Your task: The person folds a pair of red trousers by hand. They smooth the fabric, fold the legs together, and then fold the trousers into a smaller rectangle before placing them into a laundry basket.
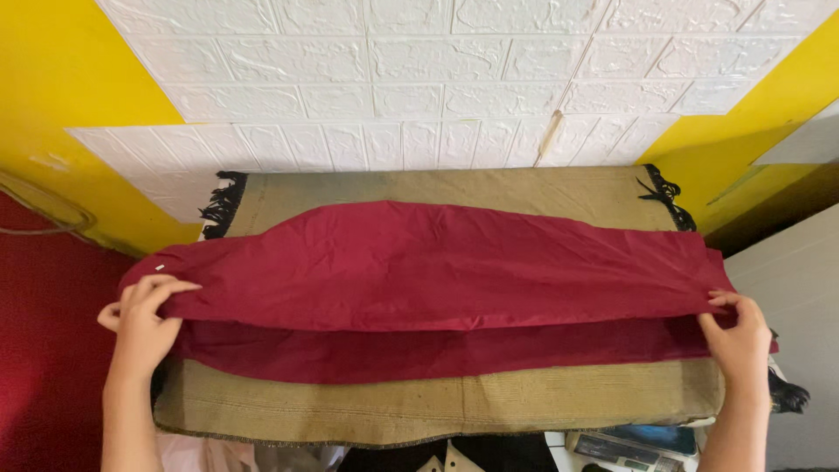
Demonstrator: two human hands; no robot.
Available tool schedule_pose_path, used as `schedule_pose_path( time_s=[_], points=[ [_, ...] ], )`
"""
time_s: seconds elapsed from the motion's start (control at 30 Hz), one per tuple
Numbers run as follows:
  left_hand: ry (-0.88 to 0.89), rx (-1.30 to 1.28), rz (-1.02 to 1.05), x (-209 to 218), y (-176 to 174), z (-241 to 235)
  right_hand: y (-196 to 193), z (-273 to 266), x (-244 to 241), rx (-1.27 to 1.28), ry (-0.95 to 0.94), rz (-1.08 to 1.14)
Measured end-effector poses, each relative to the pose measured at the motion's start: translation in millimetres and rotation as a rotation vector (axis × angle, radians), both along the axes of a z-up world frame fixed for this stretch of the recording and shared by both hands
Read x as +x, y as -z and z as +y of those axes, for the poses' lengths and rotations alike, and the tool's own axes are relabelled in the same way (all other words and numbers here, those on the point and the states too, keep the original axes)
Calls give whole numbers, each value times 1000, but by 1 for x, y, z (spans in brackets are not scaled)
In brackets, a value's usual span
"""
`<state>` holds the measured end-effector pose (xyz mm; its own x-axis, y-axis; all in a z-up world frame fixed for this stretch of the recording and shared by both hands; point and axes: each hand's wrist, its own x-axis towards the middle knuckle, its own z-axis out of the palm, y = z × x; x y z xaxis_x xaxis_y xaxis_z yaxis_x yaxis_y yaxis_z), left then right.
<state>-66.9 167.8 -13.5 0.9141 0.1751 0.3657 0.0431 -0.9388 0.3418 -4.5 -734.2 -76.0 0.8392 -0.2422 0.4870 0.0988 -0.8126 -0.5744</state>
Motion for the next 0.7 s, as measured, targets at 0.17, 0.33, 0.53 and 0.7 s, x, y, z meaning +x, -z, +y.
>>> schedule_pose_path(
  time_s=[0.17, 0.33, 0.53, 0.7],
  points=[
    [-53, 60, 152, -20, 44, 4, 7, 13, -19, -154, 17, 115],
    [-11, -193, -46, -18, 64, 21, -5, 20, -25, -163, 38, -37],
    [-67, -118, 145, -27, 63, 45, -4, 9, -47, -128, 148, 141],
    [-192, 213, 797, -21, 37, 20, -3, -16, -67, -212, 3, 117]
  ],
)
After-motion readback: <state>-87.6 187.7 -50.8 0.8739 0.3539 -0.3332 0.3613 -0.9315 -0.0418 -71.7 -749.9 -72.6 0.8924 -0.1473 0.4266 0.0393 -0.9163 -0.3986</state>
